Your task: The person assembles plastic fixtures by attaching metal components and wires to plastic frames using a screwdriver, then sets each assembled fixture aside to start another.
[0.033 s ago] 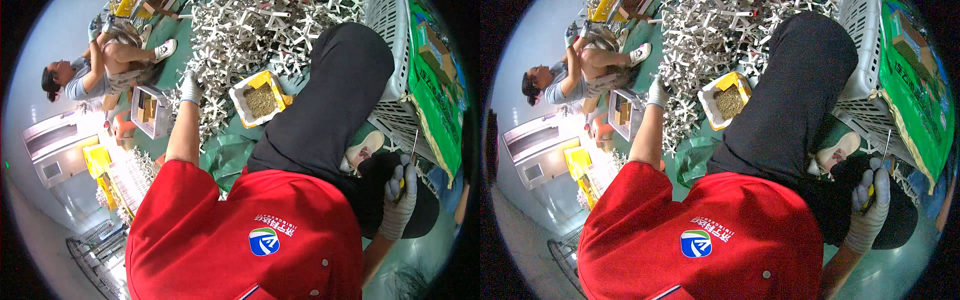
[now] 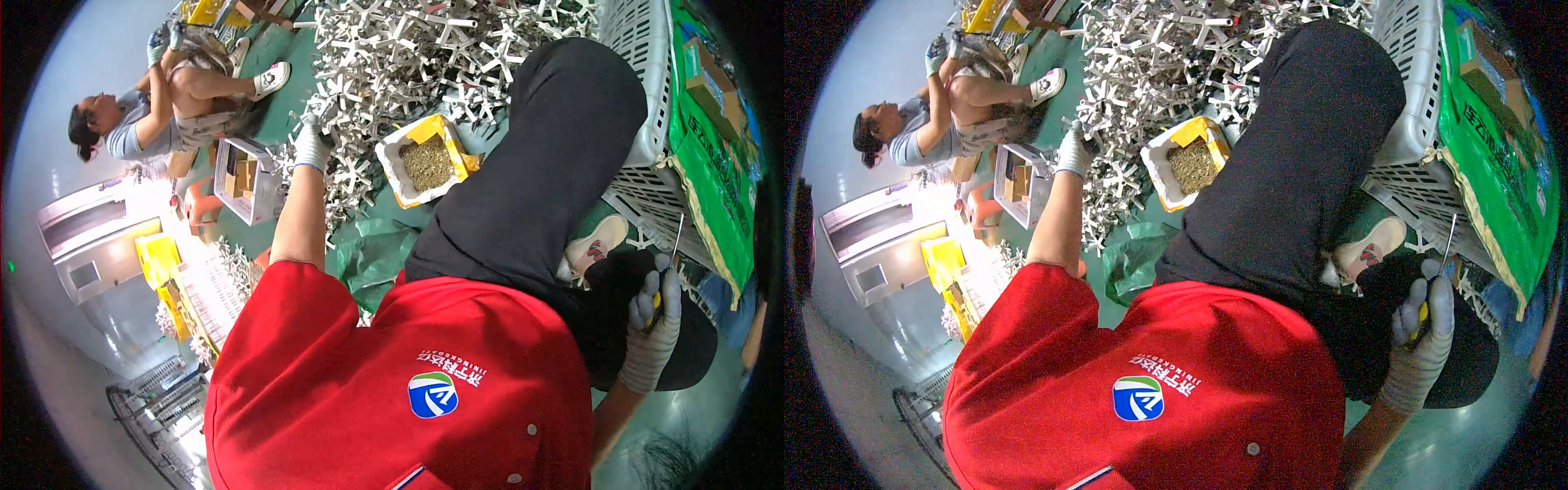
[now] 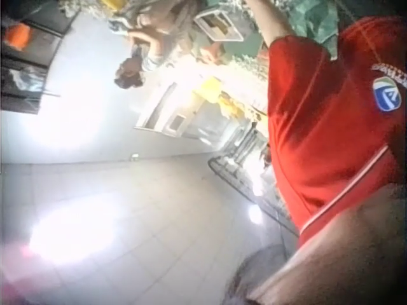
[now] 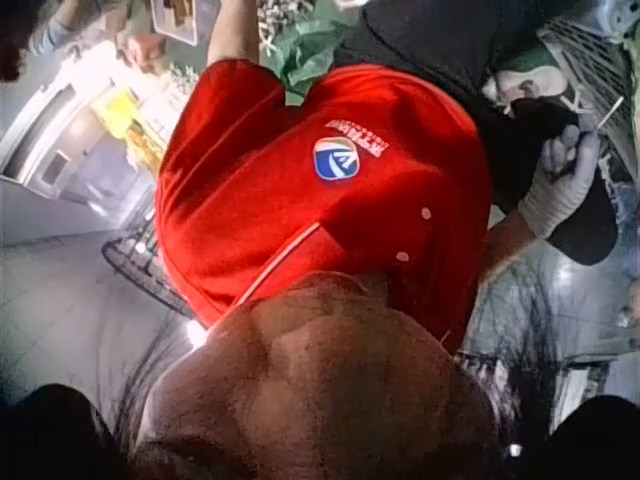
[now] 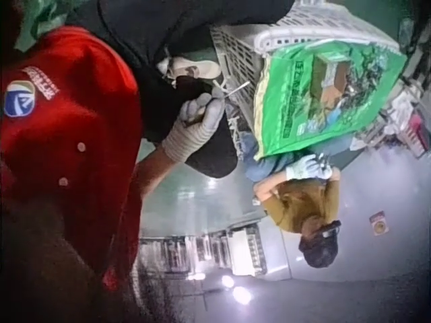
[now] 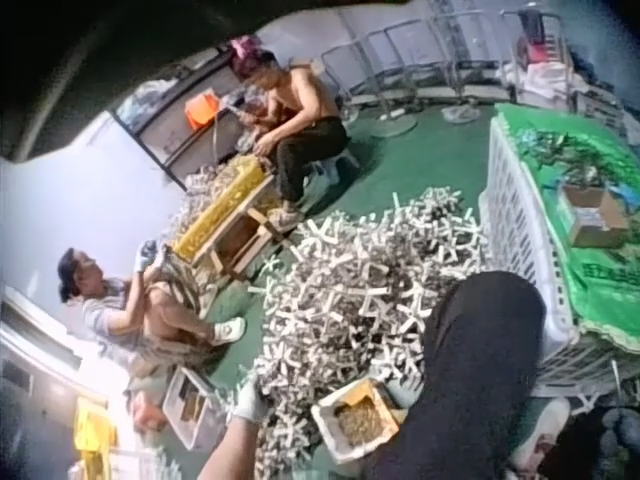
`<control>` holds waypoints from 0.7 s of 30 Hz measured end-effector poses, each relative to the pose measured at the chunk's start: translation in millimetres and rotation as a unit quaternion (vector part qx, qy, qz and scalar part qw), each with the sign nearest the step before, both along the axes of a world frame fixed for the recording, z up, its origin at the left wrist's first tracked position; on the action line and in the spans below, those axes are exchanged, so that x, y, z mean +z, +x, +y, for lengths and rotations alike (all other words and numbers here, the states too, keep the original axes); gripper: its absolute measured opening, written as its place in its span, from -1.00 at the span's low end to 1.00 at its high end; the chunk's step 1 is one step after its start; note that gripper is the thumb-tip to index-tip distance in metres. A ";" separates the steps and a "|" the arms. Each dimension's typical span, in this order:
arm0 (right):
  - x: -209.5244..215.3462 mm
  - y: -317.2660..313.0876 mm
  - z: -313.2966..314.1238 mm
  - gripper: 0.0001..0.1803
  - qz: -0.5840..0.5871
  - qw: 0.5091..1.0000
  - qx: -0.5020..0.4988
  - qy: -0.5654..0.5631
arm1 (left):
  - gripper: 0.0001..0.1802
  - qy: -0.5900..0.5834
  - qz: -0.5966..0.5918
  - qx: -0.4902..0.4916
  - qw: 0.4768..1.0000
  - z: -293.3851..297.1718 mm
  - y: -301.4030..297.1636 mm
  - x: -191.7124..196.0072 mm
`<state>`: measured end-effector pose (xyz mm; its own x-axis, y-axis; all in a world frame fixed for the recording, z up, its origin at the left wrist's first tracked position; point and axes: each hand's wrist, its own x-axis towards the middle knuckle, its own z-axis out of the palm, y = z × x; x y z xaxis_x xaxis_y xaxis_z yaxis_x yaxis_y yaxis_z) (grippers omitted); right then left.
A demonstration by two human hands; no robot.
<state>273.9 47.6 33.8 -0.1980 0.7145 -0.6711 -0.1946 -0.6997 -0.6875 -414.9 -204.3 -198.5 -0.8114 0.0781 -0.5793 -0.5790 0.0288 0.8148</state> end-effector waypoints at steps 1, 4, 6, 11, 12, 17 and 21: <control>-2.6 2.4 -4.6 -0.49 -0.001 1.000 0.004 0.000 | -0.69 0.003 -0.012 -0.010 1.000 -5.1 -2.4 0.4; -13.4 9.9 -11.2 -0.56 -0.073 0.985 0.072 0.136 | -0.62 0.046 -0.004 -0.022 0.999 -50.3 -23.2 3.0; -15.1 16.4 -9.1 -0.54 -0.062 0.980 0.125 0.141 | -0.64 0.108 0.009 0.064 0.992 -59.3 -18.0 -6.0; 9.3 -43.2 -20.0 -0.48 -0.133 0.984 -0.008 0.121 | -0.80 0.008 -0.043 0.113 0.993 -96.7 -22.6 -8.6; 11.3 -44.0 -21.7 -0.48 -0.169 0.975 -0.047 0.136 | -0.81 0.002 -0.044 0.125 0.991 -97.5 -20.1 -10.1; 7.0 -1.6 -17.6 -0.50 -0.132 0.977 0.019 0.168 | -0.76 -0.046 -0.050 0.042 0.997 -72.9 0.8 -19.1; 17.8 32.8 3.8 -0.51 -0.098 0.982 0.007 0.161 | -0.79 -0.114 0.089 0.090 0.985 -110.4 -22.7 -19.5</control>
